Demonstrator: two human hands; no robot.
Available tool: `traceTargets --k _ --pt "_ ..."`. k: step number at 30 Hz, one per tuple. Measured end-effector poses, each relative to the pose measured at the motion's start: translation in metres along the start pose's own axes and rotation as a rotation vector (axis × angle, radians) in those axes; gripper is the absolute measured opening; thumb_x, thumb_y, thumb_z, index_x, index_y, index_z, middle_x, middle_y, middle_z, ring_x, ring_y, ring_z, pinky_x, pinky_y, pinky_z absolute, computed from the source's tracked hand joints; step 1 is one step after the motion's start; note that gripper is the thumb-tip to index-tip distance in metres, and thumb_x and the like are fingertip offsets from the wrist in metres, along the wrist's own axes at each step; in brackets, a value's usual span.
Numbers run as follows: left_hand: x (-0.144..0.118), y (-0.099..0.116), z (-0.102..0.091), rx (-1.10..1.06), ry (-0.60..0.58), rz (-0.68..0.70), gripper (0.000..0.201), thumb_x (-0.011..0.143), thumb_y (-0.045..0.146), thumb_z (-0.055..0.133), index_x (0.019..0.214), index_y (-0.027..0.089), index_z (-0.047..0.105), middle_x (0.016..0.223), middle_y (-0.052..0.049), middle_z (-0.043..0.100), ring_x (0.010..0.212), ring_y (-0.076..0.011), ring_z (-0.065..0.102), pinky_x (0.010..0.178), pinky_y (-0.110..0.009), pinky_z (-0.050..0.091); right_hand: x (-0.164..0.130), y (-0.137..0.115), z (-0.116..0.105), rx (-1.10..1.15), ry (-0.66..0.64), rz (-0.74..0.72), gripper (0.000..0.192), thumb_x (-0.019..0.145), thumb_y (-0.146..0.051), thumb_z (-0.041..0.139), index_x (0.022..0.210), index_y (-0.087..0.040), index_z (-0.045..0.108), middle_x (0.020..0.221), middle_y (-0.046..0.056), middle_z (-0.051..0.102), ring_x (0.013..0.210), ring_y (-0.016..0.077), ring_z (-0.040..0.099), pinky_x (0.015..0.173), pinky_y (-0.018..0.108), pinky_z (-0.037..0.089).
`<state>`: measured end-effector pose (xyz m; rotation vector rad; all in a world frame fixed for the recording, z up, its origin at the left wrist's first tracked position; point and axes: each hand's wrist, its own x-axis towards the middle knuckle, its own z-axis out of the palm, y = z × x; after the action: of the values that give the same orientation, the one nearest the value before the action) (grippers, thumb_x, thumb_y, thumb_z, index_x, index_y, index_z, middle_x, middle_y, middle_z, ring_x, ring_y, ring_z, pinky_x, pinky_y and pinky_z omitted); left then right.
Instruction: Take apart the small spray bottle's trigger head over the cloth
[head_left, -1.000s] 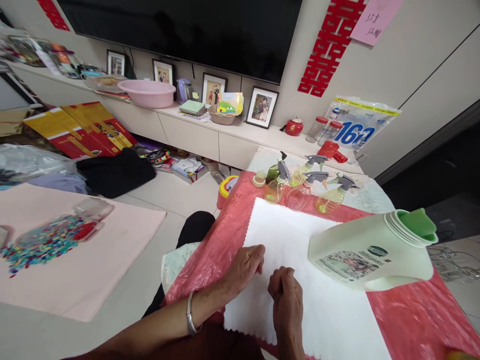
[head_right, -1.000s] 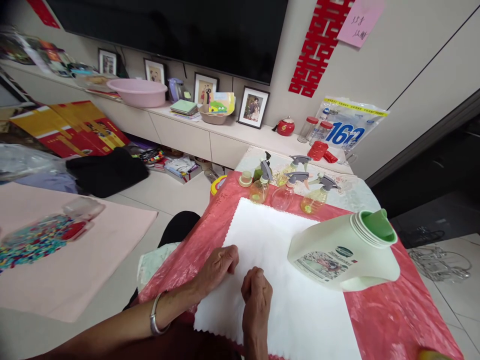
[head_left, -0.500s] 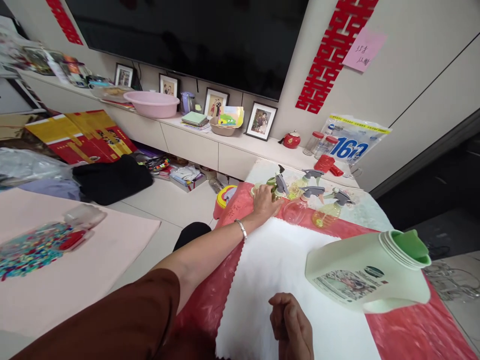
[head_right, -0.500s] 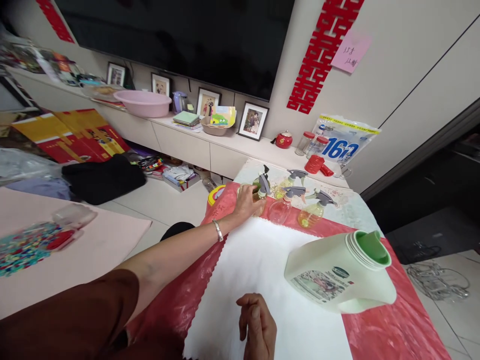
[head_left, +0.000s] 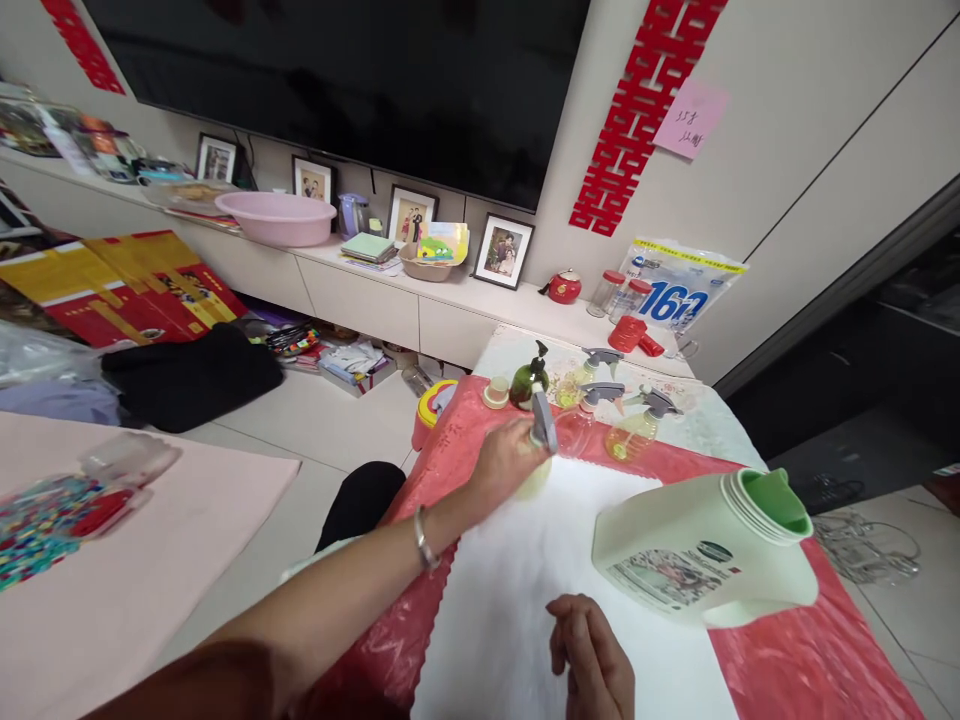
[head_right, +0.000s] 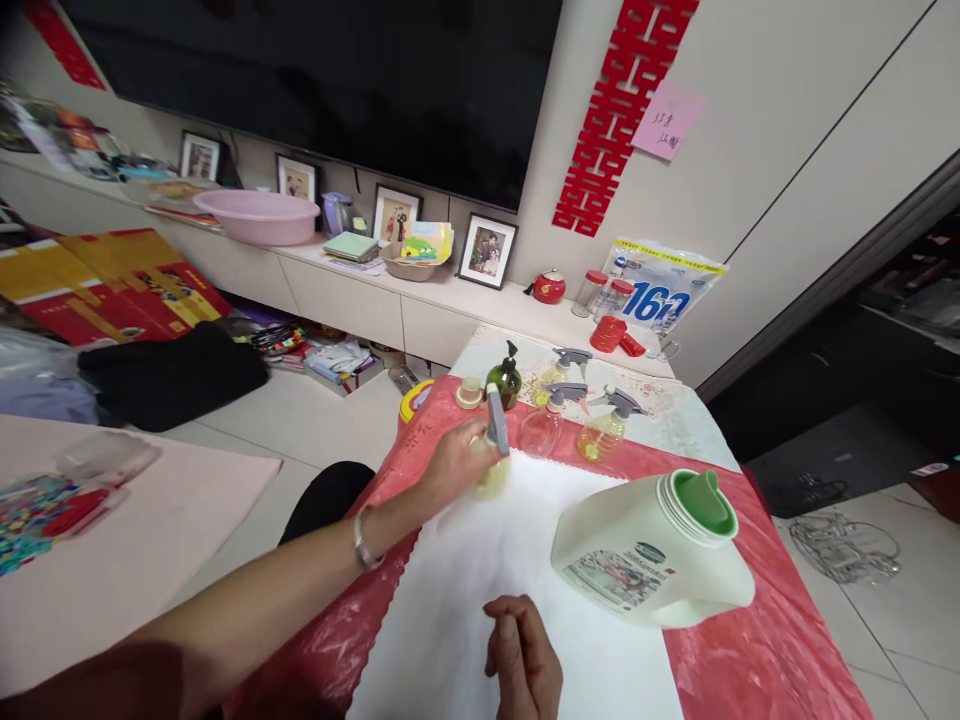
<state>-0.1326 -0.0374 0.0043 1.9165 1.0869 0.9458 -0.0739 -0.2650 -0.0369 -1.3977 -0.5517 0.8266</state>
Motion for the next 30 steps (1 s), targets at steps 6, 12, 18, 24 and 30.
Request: traceTargets --k 6,12,18,24,30 --pt "-0.101 -0.001 -0.01 -0.174 -0.086 -0.009 0.031 0.091 0.051 0.063 0.102 0.024 0.074 0.108 -0.009 0.077 0.101 -0.028 0.068 0.091 -0.041 0.051 0.021 -0.015 0.013 -0.189 0.091 -0.117 0.048 0.083 -0.063 0.076 0.1 -0.019 0.069 0.097 0.005 0.061 0.087 0.0185 0.054 0.079 0.028 0.046" --pt "-0.122 -0.013 0.002 -0.278 -0.119 -0.058 0.02 0.092 0.042 0.064 0.103 0.026 0.07 0.11 -0.006 0.073 0.101 -0.0245 0.067 0.091 -0.038 0.054 0.037 -0.001 0.02 -0.303 -0.137 -0.268 0.037 0.094 -0.052 0.067 0.113 -0.021 0.069 0.118 0.008 0.063 0.107 0.0225 0.059 0.089 0.031 0.05" --pt "-0.123 -0.02 0.017 -0.22 -0.057 0.0 0.024 0.079 0.033 0.07 0.101 0.024 0.069 0.104 -0.008 0.073 0.098 -0.0278 0.068 0.087 -0.043 0.056 0.043 0.005 0.031 -0.357 -0.05 -0.423 0.032 0.09 -0.047 0.072 0.108 -0.021 0.069 0.106 0.005 0.064 0.095 0.0193 0.061 0.082 0.028 0.05" --pt "-0.125 -0.024 0.023 -0.225 -0.023 0.001 0.018 0.08 0.031 0.065 0.096 0.022 0.067 0.1 -0.01 0.074 0.094 -0.0279 0.07 0.085 -0.042 0.058 0.051 0.014 0.046 -0.368 0.026 -0.507 0.031 0.087 -0.044 0.076 0.104 -0.02 0.067 0.099 0.004 0.061 0.089 0.0182 0.059 0.078 0.026 0.049" --pt "-0.125 -0.033 0.025 -0.215 -0.029 0.008 0.028 0.076 0.031 0.07 0.102 0.022 0.067 0.102 -0.01 0.073 0.09 -0.0271 0.07 0.081 -0.039 0.059 0.055 0.014 0.044 -0.409 0.006 -0.591 0.023 0.088 -0.039 0.076 0.098 -0.021 0.068 0.098 0.003 0.06 0.089 0.0164 0.059 0.078 0.024 0.048"
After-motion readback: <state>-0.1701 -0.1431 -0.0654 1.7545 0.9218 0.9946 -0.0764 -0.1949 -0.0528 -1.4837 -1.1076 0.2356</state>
